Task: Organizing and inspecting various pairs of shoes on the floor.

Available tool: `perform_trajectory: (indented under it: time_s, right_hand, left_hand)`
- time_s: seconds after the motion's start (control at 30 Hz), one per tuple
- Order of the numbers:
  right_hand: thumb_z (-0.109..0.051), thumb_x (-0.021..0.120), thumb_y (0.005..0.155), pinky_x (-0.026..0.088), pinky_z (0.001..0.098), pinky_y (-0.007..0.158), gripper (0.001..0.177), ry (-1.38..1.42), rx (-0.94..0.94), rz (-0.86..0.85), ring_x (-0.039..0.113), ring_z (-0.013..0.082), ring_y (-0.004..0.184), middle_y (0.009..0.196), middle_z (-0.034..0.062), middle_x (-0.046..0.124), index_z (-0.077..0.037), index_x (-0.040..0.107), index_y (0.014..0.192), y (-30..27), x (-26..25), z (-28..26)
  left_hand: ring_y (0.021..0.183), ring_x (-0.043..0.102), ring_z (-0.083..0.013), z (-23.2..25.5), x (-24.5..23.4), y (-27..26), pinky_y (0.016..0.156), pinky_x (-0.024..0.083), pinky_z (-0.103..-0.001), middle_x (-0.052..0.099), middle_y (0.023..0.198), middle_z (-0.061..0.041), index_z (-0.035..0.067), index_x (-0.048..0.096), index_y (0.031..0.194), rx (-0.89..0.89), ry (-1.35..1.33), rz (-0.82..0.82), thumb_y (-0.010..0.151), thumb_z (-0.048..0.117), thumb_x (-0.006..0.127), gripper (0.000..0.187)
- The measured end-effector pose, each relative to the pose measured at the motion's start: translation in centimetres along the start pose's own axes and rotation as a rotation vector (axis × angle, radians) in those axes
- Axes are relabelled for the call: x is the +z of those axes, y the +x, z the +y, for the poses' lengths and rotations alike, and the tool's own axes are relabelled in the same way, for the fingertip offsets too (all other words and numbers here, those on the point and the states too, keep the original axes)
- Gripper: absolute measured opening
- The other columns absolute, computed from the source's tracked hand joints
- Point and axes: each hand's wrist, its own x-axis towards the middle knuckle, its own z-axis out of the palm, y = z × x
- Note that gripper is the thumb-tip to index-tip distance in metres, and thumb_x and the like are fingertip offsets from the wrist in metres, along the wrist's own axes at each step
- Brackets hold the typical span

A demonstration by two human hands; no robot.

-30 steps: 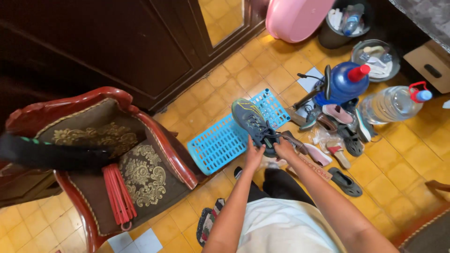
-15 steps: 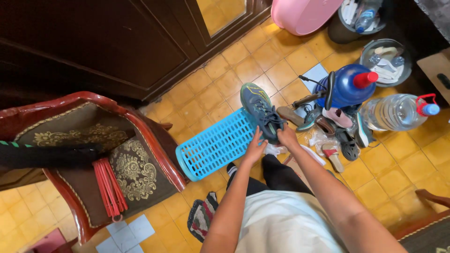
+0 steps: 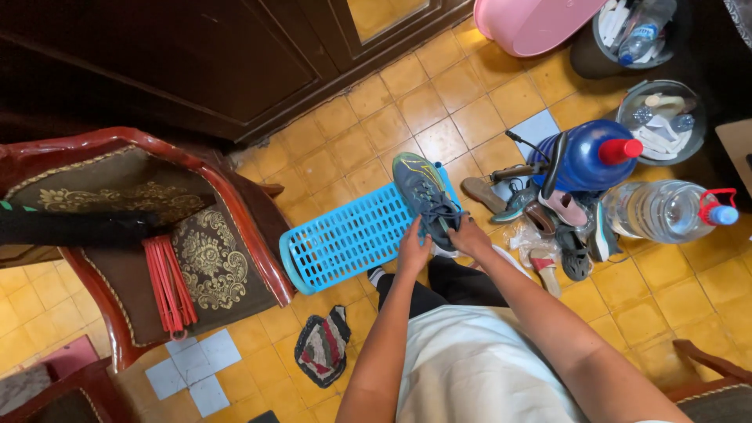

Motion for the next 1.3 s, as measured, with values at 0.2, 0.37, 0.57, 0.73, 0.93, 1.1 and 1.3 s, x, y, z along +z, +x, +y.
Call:
perform_trajectory:
  time_s: [0.2, 0.37, 0.57, 0.73, 0.93, 1.1, 1.3]
  right_hand:
    - [-0.032, 0.073, 0.082, 0.058, 0.0553, 0.078, 0.066, 0.069, -0.034, 0.056, 0.071, 0.0468, 0.097, 0.108, 0.0232, 0.068, -0.011, 0.049, 0.140, -2.6, -5.1, -4.4]
    - [-0.027, 0.071, 0.083, 0.056, 0.0522, 0.088, 0.048, 0.059, -0.135, 0.003, 0.070, 0.0458, 0.100, 0.103, 0.0256, 0.070, -0.007, 0.063, 0.126, 1.4, -2.1, 0.0]
    - [-0.021, 0.071, 0.084, 0.051, 0.0542, 0.089, 0.034, -0.075, -0.430, 0.137, 0.064, 0.0486, 0.102, 0.108, 0.0295, 0.067, 0.002, 0.068, 0.110, -1.2, -0.6, -3.1]
    - [-0.020, 0.069, 0.086, 0.051, 0.0538, 0.089, 0.034, -0.052, -0.506, 0.062, 0.063, 0.0496, 0.103, 0.110, 0.0308, 0.065, 0.004, 0.066, 0.109, -3.4, 4.1, -9.3]
    - [-0.017, 0.065, 0.088, 0.049, 0.0532, 0.095, 0.034, -0.034, -0.632, 0.027, 0.061, 0.0499, 0.106, 0.112, 0.0311, 0.064, 0.008, 0.065, 0.110, -5.4, 12.3, -14.9]
    - [-0.016, 0.065, 0.087, 0.048, 0.0530, 0.098, 0.038, -0.007, -0.568, 0.111, 0.058, 0.0518, 0.110, 0.120, 0.0349, 0.059, 0.011, 0.061, 0.115, -6.4, 17.5, -17.0]
    - [-0.016, 0.064, 0.088, 0.048, 0.0542, 0.098, 0.041, -0.019, -0.323, 0.169, 0.058, 0.0511, 0.113, 0.126, 0.0324, 0.057, 0.009, 0.058, 0.119, -7.0, 21.1, -16.1]
  left_hand:
    - [0.125, 0.054, -0.0412, 4.8, -0.4, 0.9, 0.099, 0.050, -0.048, 0.050, 0.140, -0.017, 0.014, 0.049, 0.146, 0.048, 0.138, 0.062, 0.088, 0.015, 0.071, 0.062]
    - [0.121, 0.058, -0.0415, 5.8, -1.0, 1.0, 0.095, 0.051, -0.049, 0.051, 0.140, -0.015, 0.019, 0.053, 0.141, 0.006, 0.143, 0.030, 0.089, 0.014, 0.070, 0.055]
    - [0.113, 0.061, -0.0440, 5.1, -4.1, -0.9, 0.091, 0.052, -0.049, 0.057, 0.130, -0.016, 0.016, 0.058, 0.135, 0.064, 0.056, 0.213, 0.092, 0.015, 0.069, 0.044]
    - [0.110, 0.062, -0.0438, 3.3, -10.3, -4.0, 0.089, 0.052, -0.049, 0.060, 0.124, -0.016, 0.015, 0.064, 0.126, -0.013, 0.066, 0.426, 0.094, 0.016, 0.068, 0.032]
    - [0.114, 0.061, -0.0425, -2.1, -17.6, -7.8, 0.092, 0.052, -0.046, 0.061, 0.124, -0.017, 0.012, 0.064, 0.126, -0.019, 0.081, 0.550, 0.095, 0.014, 0.066, 0.030]
    - [0.122, 0.059, -0.0415, -6.3, -21.4, -8.9, 0.101, 0.050, -0.044, 0.061, 0.135, -0.017, 0.011, 0.060, 0.136, 0.029, 0.007, 0.385, 0.093, 0.010, 0.065, 0.043]
    - [0.139, 0.048, -0.0396, -10.5, -22.4, -7.9, 0.112, 0.043, -0.042, 0.049, 0.153, -0.018, 0.014, 0.048, 0.149, 0.076, -0.010, 0.062, 0.092, 0.006, 0.065, 0.060]
